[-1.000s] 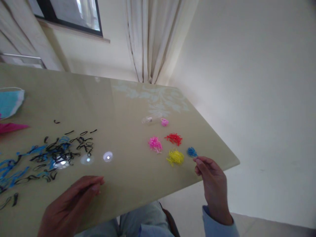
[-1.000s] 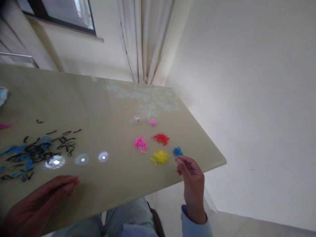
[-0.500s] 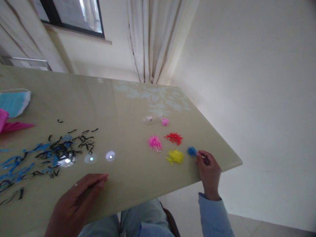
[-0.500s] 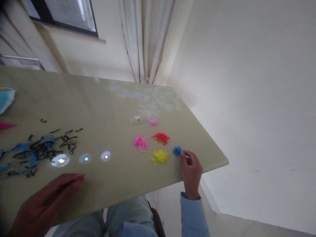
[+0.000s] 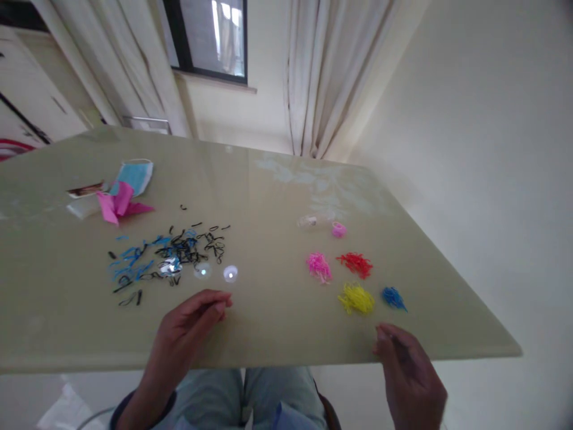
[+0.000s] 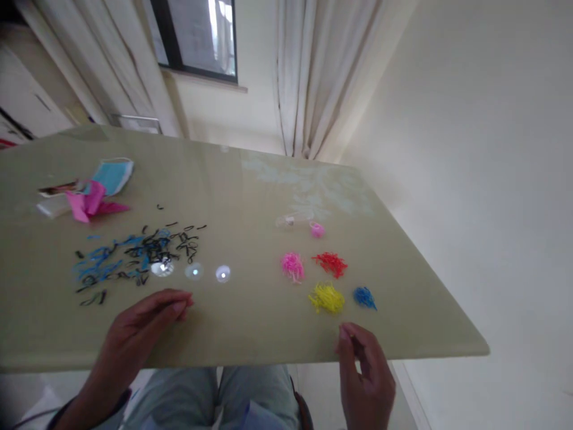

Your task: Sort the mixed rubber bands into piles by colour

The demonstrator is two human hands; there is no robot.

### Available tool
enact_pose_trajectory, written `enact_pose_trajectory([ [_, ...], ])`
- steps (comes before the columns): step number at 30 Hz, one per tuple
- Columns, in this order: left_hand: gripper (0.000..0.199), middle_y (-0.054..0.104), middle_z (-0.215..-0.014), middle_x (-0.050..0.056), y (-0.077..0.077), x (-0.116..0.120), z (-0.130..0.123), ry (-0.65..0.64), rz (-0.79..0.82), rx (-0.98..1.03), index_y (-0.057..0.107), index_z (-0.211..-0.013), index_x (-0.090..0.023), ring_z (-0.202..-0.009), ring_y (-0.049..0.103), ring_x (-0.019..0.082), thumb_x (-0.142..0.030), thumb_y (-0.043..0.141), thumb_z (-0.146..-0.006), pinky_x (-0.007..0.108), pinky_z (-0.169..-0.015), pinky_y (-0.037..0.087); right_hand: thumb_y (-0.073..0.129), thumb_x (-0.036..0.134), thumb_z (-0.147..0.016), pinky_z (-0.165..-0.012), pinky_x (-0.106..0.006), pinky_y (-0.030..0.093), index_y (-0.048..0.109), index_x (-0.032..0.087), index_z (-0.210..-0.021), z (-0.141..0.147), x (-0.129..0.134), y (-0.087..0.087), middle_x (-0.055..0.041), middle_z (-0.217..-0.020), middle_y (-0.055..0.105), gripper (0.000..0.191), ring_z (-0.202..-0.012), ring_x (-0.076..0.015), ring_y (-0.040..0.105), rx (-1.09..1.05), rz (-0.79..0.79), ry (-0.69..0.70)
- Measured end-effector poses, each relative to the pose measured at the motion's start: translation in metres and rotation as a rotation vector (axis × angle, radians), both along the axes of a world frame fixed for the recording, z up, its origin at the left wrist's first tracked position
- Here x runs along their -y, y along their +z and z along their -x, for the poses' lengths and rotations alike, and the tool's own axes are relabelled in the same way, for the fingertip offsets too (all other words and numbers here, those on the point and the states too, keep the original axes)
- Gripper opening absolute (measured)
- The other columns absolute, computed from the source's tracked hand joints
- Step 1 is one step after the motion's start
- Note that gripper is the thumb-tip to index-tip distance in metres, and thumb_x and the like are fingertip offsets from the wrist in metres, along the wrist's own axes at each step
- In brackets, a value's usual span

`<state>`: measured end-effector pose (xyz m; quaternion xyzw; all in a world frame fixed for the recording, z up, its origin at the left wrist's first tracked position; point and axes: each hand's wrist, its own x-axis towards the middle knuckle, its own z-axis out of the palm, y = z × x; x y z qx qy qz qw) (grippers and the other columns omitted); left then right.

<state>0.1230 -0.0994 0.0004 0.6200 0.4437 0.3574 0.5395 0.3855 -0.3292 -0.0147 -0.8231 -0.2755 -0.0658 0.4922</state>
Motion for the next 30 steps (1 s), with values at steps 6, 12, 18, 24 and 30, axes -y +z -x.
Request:
enact_pose_trajectory([
  [6, 0.026, 0.075, -0.088, 0.006, -0.005, -0.023, 0.018, 0.105, -0.122, -0.049, 0.073, -0.092, -0.019, -0.072, 0.068, 0.016, -0.041, 0.067, -0.08, 0.025, -0.067, 0.056, 0.062, 0.029, -0.089, -0.073, -0.024, 0.058, 0.072, 0.021, -0.094, 0.017, -0.026, -0.009, -0.0058, -0.093, 0.074, 0.013, -0.081, -0.0181, 0.071, 0.267, 0.092, 0.423],
  [12, 0.024, 0.071, -0.091, 0.005, -0.001, -0.046, 0.05, 0.271, -0.514, -0.396, 0.071, -0.095, -0.018, -0.068, 0.062, 0.015, -0.035, 0.055, -0.087, 0.027, -0.067, 0.051, 0.054, 0.046, -0.092, -0.059, -0.024, 0.057, 0.073, 0.021, -0.091, 0.0, -0.063, -0.006, -0.0046, -0.081, 0.075, 0.031, -0.06, -0.0165, 0.069, 0.347, 0.259, 0.365],
  [18, 0.033, 0.067, -0.105, 0.01, 0.002, -0.074, 0.069, 0.202, -0.609, -0.733, 0.073, -0.103, -0.019, -0.076, 0.064, 0.02, -0.03, 0.045, -0.09, 0.035, -0.077, 0.052, 0.051, 0.058, -0.089, -0.049, -0.023, 0.053, 0.073, 0.022, -0.087, -0.01, -0.076, -0.003, -0.0022, -0.073, 0.073, 0.042, -0.051, -0.015, 0.065, 0.295, 0.34, 0.404],
  [24, 0.035, 0.064, -0.107, 0.012, 0.002, -0.091, 0.068, -0.001, -0.627, -0.897, 0.076, -0.101, -0.023, -0.087, 0.064, 0.025, -0.027, 0.043, -0.092, 0.039, -0.08, 0.052, 0.047, 0.064, -0.09, -0.058, -0.026, 0.053, 0.071, 0.023, -0.091, 0.008, -0.071, -0.005, -0.0032, -0.08, 0.072, 0.048, -0.059, -0.0167, 0.065, 0.272, 0.315, 0.313],
  [30, 0.034, 0.064, -0.102, 0.012, 0.005, -0.096, 0.066, -0.059, -0.635, -0.951, 0.076, -0.092, -0.021, -0.087, 0.062, 0.025, -0.029, 0.044, -0.093, 0.04, -0.081, 0.051, 0.044, 0.067, -0.09, -0.058, -0.027, 0.05, 0.071, 0.023, -0.09, 0.012, -0.072, -0.002, -0.0029, -0.078, 0.07, 0.052, -0.058, -0.0167, 0.061, 0.246, 0.337, 0.298],
])
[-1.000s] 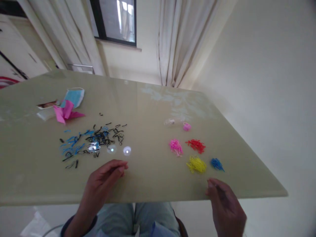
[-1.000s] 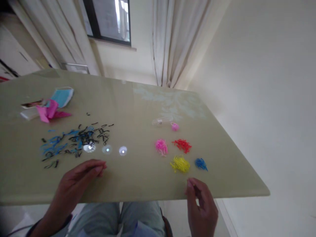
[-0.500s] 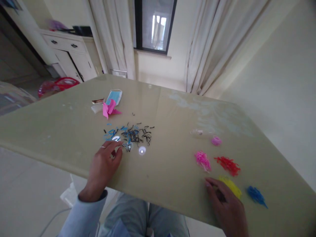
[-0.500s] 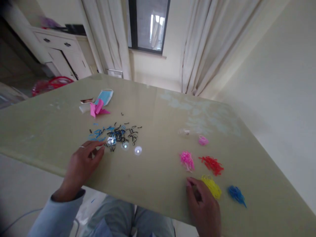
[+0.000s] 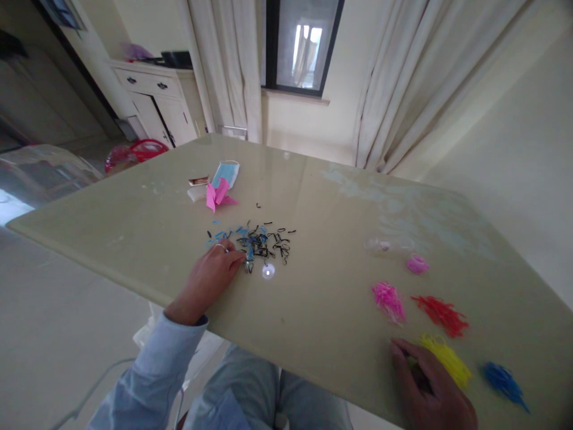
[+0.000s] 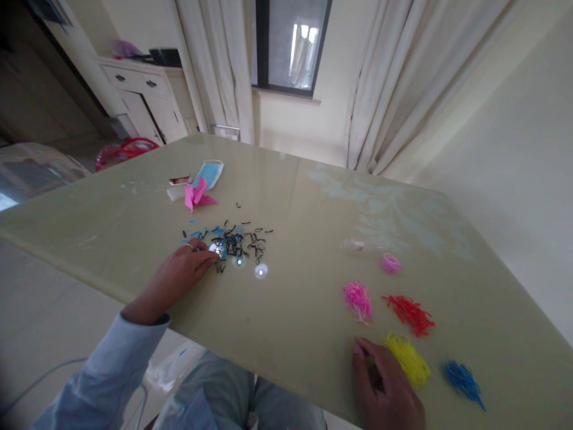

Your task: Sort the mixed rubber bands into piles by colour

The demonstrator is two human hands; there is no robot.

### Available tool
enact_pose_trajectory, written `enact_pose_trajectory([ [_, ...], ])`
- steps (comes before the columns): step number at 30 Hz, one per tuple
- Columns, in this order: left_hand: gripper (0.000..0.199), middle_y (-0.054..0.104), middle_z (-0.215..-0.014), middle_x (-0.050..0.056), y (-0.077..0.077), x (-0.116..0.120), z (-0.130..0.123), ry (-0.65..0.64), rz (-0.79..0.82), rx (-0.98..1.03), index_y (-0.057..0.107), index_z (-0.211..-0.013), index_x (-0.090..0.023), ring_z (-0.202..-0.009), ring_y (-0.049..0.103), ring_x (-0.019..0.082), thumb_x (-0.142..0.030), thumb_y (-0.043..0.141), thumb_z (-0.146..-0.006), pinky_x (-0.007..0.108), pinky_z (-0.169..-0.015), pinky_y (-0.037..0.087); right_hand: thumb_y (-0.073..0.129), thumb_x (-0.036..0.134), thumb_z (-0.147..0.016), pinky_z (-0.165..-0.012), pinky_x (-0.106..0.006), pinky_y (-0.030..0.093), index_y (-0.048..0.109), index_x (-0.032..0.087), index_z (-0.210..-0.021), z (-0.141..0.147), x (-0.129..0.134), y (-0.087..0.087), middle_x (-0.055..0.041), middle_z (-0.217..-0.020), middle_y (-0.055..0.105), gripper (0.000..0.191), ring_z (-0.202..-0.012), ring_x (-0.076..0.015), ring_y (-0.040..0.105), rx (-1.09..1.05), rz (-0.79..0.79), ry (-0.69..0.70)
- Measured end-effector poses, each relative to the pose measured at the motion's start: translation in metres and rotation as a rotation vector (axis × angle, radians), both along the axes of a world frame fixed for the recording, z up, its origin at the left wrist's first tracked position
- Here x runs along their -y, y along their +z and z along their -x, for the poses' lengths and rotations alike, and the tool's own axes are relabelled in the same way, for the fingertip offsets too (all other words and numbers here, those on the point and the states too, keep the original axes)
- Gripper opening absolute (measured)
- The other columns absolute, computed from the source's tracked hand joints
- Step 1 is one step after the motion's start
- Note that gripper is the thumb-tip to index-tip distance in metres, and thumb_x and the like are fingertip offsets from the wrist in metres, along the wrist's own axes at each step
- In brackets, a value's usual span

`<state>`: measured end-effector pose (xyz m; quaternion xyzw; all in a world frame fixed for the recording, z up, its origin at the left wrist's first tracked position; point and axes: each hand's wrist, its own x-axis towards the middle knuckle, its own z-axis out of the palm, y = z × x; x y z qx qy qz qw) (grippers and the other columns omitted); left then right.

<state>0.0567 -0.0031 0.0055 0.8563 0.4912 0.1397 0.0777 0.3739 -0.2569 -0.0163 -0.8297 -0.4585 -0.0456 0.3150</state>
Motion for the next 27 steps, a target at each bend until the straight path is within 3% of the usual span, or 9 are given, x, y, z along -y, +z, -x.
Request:
enact_pose_trajectory([
  [9, 0.031, 0.065, -0.097, 0.01, -0.002, -0.005, 0.003, -0.023, 0.007, 0.041, 0.074, -0.09, -0.019, -0.09, 0.061, 0.024, -0.032, 0.045, -0.092, 0.039, -0.084, 0.05, 0.044, 0.064, -0.091, -0.063, -0.027, 0.05, 0.072, 0.022, -0.09, 0.001, 0.001, 0.0, -0.0037, -0.08, 0.071, 0.05, -0.06, -0.0167, 0.061, 0.014, -0.028, 0.003],
  [14, 0.028, 0.064, -0.095, 0.011, 0.0, -0.006, 0.0, -0.052, 0.0, 0.018, 0.07, -0.083, -0.019, -0.087, 0.06, 0.024, -0.029, 0.045, -0.091, 0.039, -0.082, 0.05, 0.049, 0.062, -0.09, -0.055, -0.026, 0.049, 0.073, 0.022, -0.088, -0.005, 0.002, -0.001, -0.0034, -0.075, 0.072, 0.047, -0.056, -0.016, 0.062, 0.033, -0.019, 0.053],
  [17, 0.027, 0.063, -0.093, 0.011, 0.003, -0.006, -0.002, -0.048, -0.017, 0.069, 0.066, -0.081, -0.018, -0.085, 0.059, 0.023, -0.029, 0.044, -0.091, 0.038, -0.08, 0.049, 0.048, 0.061, -0.09, -0.061, -0.028, 0.051, 0.072, 0.022, -0.088, -0.002, 0.001, 0.001, -0.0044, -0.078, 0.072, 0.046, -0.059, -0.0172, 0.063, 0.02, -0.04, 0.036],
  [20, 0.026, 0.064, -0.088, 0.007, 0.008, 0.0, -0.005, 0.029, 0.008, 0.29, 0.064, -0.084, -0.018, -0.075, 0.058, 0.02, -0.035, 0.045, -0.091, 0.035, -0.074, 0.049, 0.046, 0.063, -0.091, -0.066, -0.03, 0.052, 0.072, 0.022, -0.089, 0.003, 0.0, 0.002, -0.0055, -0.081, 0.072, 0.048, -0.062, -0.0185, 0.063, -0.003, -0.052, 0.008],
  [22, 0.024, 0.063, -0.076, 0.003, 0.014, 0.008, -0.01, 0.113, 0.106, 0.537, 0.063, -0.085, -0.018, -0.064, 0.055, 0.016, -0.04, 0.052, -0.088, 0.03, -0.063, 0.046, 0.046, 0.064, -0.09, -0.064, -0.03, 0.052, 0.072, 0.022, -0.09, 0.005, -0.001, 0.003, -0.0056, -0.082, 0.072, 0.049, -0.061, -0.0182, 0.062, -0.008, -0.046, 0.005],
  [25, 0.025, 0.057, -0.061, -0.001, 0.024, 0.024, -0.024, 0.196, 0.402, 0.976, 0.064, -0.083, -0.016, -0.052, 0.048, 0.011, -0.042, 0.064, -0.083, 0.022, -0.05, 0.038, 0.046, 0.064, -0.09, -0.062, -0.029, 0.051, 0.072, 0.022, -0.09, 0.006, 0.0, 0.003, -0.0053, -0.081, 0.071, 0.049, -0.06, -0.0177, 0.061, -0.001, -0.035, 0.0],
  [27, 0.027, 0.059, -0.065, -0.001, 0.031, 0.035, -0.034, 0.19, 0.642, 1.245, 0.063, -0.081, -0.015, -0.049, 0.044, 0.007, -0.041, 0.068, -0.082, 0.019, -0.047, 0.035, 0.045, 0.064, -0.091, -0.062, -0.029, 0.051, 0.071, 0.022, -0.091, 0.006, 0.001, 0.003, -0.0052, -0.082, 0.071, 0.049, -0.062, -0.0178, 0.062, -0.001, -0.019, -0.001],
])
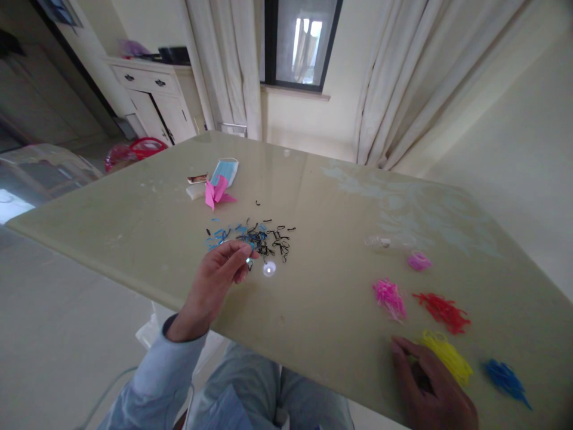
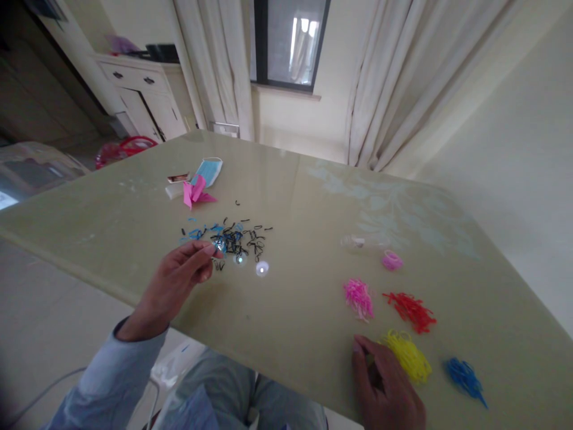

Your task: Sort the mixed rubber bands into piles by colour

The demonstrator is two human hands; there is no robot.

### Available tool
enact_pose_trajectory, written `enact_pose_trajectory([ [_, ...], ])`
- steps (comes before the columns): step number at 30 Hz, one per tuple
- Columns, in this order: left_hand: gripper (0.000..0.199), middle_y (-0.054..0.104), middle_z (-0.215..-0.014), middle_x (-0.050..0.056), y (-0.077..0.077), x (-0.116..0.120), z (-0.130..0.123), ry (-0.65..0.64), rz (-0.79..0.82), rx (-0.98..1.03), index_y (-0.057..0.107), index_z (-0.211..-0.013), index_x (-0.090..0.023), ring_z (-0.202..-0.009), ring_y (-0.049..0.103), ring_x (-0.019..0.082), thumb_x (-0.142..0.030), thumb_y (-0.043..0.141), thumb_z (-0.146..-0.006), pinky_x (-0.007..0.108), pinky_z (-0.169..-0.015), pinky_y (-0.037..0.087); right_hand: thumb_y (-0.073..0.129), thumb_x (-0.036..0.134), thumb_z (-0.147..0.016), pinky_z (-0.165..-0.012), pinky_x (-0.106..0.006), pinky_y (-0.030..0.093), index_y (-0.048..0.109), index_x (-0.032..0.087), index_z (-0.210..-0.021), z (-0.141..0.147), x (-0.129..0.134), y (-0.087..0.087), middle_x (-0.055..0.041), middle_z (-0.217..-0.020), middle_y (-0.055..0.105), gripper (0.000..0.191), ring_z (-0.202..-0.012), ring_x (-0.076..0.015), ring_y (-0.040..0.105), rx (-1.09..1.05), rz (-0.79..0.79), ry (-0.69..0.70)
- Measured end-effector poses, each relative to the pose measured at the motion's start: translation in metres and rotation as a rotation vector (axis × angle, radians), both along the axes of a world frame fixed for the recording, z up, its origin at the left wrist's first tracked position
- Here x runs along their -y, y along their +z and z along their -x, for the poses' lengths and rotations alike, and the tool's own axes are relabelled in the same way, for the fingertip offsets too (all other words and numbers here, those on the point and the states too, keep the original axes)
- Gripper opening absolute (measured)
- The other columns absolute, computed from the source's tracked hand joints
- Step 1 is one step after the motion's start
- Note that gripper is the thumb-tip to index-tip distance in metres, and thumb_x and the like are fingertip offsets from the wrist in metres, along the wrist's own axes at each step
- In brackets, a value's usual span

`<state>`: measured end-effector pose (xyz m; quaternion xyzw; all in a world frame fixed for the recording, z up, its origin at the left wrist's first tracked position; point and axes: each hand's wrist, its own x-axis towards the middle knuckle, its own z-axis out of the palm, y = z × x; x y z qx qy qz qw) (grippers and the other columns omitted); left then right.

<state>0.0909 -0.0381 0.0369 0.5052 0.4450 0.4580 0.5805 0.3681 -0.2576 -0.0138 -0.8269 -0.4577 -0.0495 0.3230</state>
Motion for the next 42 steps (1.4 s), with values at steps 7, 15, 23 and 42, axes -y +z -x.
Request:
enact_pose_trajectory([
  [7, 0.021, 0.064, -0.078, 0.001, 0.018, 0.023, -0.029, -0.09, 0.288, 0.478, 0.062, -0.08, -0.014, -0.049, 0.042, 0.002, -0.031, 0.074, -0.082, 0.015, -0.048, 0.036, 0.047, 0.059, -0.093, -0.058, -0.027, 0.049, 0.071, 0.021, -0.091, -0.009, 0.003, -0.007, -0.0043, -0.079, 0.07, 0.044, -0.059, -0.016, 0.061, 0.061, -0.004, 0.052],
  [15, 0.018, 0.063, -0.077, -0.001, 0.024, 0.027, -0.043, -0.117, 0.355, 0.581, 0.062, -0.077, -0.012, -0.046, 0.037, -0.001, -0.025, 0.075, -0.08, 0.013, -0.044, 0.034, 0.05, 0.052, -0.093, -0.057, -0.025, 0.051, 0.071, 0.021, -0.091, -0.012, 0.003, -0.007, -0.0045, -0.079, 0.072, 0.038, -0.059, -0.0153, 0.063, 0.067, -0.024, 0.12],
  [23, 0.019, 0.064, -0.078, -0.001, 0.027, 0.029, -0.059, -0.127, 0.391, 0.578, 0.063, -0.079, -0.013, -0.045, 0.036, -0.001, -0.025, 0.078, -0.075, 0.012, -0.043, 0.033, 0.051, 0.047, -0.094, -0.062, -0.025, 0.053, 0.072, 0.02, -0.092, -0.012, 0.005, -0.011, -0.0059, -0.083, 0.073, 0.034, -0.063, -0.0161, 0.066, 0.084, -0.06, 0.141],
  [42, 0.016, 0.062, -0.059, -0.001, 0.059, 0.061, -0.168, -0.34, -0.108, 0.189, 0.077, -0.085, -0.02, -0.049, 0.045, 0.008, -0.024, 0.08, -0.07, 0.02, -0.043, 0.033, 0.051, 0.021, -0.093, -0.066, -0.025, 0.05, 0.067, 0.02, -0.091, 0.001, -0.002, 0.0, -0.0035, -0.079, 0.07, 0.017, -0.07, -0.0152, 0.066, 0.003, -0.136, 0.152],
])
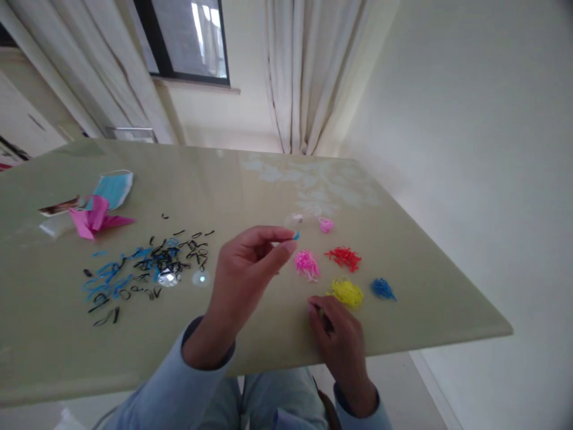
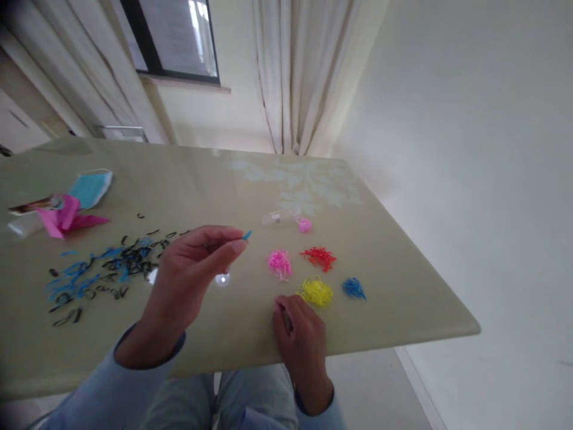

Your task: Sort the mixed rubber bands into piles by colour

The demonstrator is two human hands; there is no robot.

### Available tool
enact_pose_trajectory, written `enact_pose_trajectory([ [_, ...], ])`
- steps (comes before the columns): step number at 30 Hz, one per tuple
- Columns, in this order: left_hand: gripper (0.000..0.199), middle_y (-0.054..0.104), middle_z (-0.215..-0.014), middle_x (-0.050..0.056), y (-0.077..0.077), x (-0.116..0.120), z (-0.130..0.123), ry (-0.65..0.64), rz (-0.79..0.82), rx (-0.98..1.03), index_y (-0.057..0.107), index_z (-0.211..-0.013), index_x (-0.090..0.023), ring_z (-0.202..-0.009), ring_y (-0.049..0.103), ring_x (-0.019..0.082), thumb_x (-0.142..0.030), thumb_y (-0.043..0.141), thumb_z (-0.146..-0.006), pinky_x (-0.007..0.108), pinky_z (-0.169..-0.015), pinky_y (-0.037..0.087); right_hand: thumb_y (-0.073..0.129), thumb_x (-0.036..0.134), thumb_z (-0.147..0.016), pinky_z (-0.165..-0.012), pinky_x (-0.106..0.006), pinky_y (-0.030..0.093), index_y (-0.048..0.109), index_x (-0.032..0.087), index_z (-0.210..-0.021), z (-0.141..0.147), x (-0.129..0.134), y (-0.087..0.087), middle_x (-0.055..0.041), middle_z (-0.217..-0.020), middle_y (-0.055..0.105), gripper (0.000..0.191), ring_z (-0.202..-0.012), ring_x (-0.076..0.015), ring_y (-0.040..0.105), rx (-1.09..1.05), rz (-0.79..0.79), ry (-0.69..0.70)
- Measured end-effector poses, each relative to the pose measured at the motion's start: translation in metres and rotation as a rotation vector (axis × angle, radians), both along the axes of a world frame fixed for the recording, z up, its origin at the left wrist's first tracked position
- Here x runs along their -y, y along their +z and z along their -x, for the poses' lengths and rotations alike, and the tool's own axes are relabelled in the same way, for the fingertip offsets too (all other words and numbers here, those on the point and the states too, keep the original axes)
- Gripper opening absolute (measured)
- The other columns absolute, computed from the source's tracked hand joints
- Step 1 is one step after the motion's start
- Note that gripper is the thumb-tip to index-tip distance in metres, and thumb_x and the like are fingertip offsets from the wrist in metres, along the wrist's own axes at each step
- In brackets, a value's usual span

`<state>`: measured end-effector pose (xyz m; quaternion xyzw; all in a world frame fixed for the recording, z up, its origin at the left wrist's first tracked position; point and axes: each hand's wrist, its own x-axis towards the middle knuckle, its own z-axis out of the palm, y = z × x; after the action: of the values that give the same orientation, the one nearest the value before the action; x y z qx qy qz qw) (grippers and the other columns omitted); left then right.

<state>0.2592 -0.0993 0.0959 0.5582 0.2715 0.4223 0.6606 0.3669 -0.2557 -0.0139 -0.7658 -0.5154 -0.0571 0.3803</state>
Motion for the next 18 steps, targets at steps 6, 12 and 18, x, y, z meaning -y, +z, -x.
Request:
enact_pose_trajectory([
  [6, 0.01, 0.069, -0.068, 0.002, -0.005, 0.03, -0.083, -0.415, -0.372, -0.172, 0.075, -0.084, -0.019, -0.054, 0.053, 0.01, -0.018, 0.068, -0.078, 0.022, -0.053, 0.041, 0.049, 0.018, -0.089, -0.059, -0.024, 0.045, 0.065, 0.02, -0.084, 0.003, 0.0, 0.004, -0.0025, -0.073, 0.067, 0.017, -0.064, -0.0157, 0.062, -0.044, 0.013, -0.021],
  [12, 0.021, 0.076, -0.094, 0.009, -0.037, 0.049, -0.148, -0.657, -0.925, -0.383, 0.072, -0.101, -0.02, -0.081, 0.068, 0.02, -0.017, 0.059, -0.084, 0.032, -0.077, 0.051, 0.048, 0.012, -0.077, -0.056, -0.027, 0.042, 0.067, 0.02, -0.079, 0.002, 0.004, -0.002, -0.0059, -0.072, 0.068, 0.02, -0.063, -0.0195, 0.063, -0.054, 0.049, -0.042],
  [18, 0.027, 0.075, -0.083, 0.009, -0.06, 0.06, -0.168, -0.681, -1.334, -0.645, 0.068, -0.101, -0.018, -0.079, 0.073, 0.024, -0.018, 0.043, -0.09, 0.031, -0.066, 0.052, 0.053, 0.013, -0.074, -0.061, -0.03, 0.046, 0.072, 0.018, -0.082, 0.002, 0.005, -0.008, -0.0093, -0.076, 0.073, 0.021, -0.069, -0.0241, 0.067, -0.121, 0.125, -0.047],
])
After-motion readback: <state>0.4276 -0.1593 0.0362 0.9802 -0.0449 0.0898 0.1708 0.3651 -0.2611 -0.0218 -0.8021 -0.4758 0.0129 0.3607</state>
